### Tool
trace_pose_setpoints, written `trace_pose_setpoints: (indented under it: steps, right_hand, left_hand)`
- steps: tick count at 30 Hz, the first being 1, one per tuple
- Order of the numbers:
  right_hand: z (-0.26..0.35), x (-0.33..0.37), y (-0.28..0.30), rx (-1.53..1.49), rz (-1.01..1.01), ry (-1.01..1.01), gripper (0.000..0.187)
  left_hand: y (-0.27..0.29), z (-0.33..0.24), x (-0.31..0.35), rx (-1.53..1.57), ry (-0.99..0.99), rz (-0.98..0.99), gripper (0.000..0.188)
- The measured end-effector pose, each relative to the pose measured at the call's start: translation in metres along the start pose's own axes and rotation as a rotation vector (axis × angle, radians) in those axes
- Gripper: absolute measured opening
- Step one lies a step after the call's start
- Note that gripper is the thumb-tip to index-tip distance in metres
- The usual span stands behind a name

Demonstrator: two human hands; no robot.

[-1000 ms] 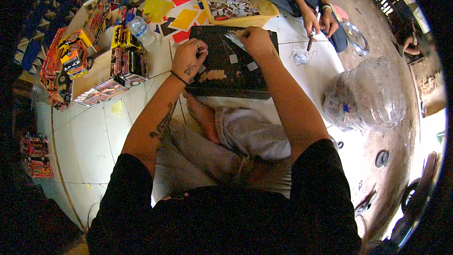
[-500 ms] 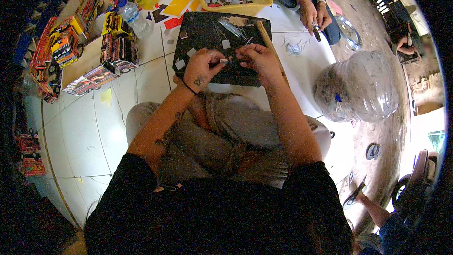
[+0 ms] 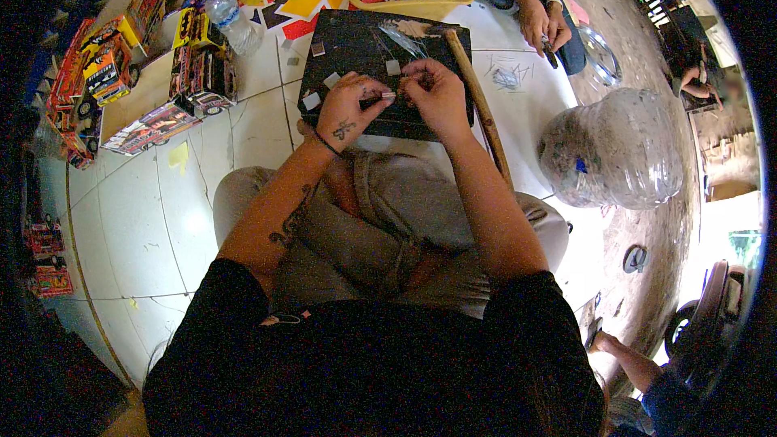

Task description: The person sits on the floor and repeatedly places small rectangular blocks on a black surface, then strikes them with a wooden stick to break them into smaller pieces. The person continues this cycle throughout the clip.

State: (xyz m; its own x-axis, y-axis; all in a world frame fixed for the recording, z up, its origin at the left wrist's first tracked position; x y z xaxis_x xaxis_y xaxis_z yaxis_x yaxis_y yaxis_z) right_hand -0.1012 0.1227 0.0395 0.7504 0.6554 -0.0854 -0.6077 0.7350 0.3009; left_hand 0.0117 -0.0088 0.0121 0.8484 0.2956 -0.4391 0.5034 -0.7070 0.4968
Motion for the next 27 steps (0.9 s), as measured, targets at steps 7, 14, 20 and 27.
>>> trace_pose_setpoints:
  steps: [7, 14, 20, 27]
  right_hand:
    - [0.003, 0.005, -0.006, 0.195, -0.06, 0.152, 0.011]
    - [0.013, 0.01, -0.006, 0.322, -0.008, 0.187, 0.007]
    - [0.01, 0.01, -0.008, 0.317, 0.005, 0.2, 0.005]
    - [0.011, 0.012, -0.007, 0.397, -0.004, 0.197, 0.006]
  left_hand:
    - [-0.003, 0.003, 0.001, 0.043, -0.062, -0.069, 0.011]
    - [-0.004, 0.005, 0.001, 0.044, -0.056, -0.08, 0.012]
    - [-0.002, 0.002, 0.001, 0.035, 0.004, -0.026, 0.016]
    - [-0.001, 0.001, 0.001, 0.019, -0.016, -0.042, 0.016]
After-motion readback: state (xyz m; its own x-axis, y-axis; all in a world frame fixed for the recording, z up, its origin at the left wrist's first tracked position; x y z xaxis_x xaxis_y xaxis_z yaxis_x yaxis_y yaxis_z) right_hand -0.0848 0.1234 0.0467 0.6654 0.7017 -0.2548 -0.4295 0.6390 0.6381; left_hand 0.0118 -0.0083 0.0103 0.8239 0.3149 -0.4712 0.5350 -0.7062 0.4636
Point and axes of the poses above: each hand's wrist, its own x-axis away from the middle knuckle, its own y-axis out of the back of the hand, z = x × y, the point moved 1 cm from there along -x, towards the middle knuckle, and after that the axes turned 5 degrees about x, right-handed, at the moved point
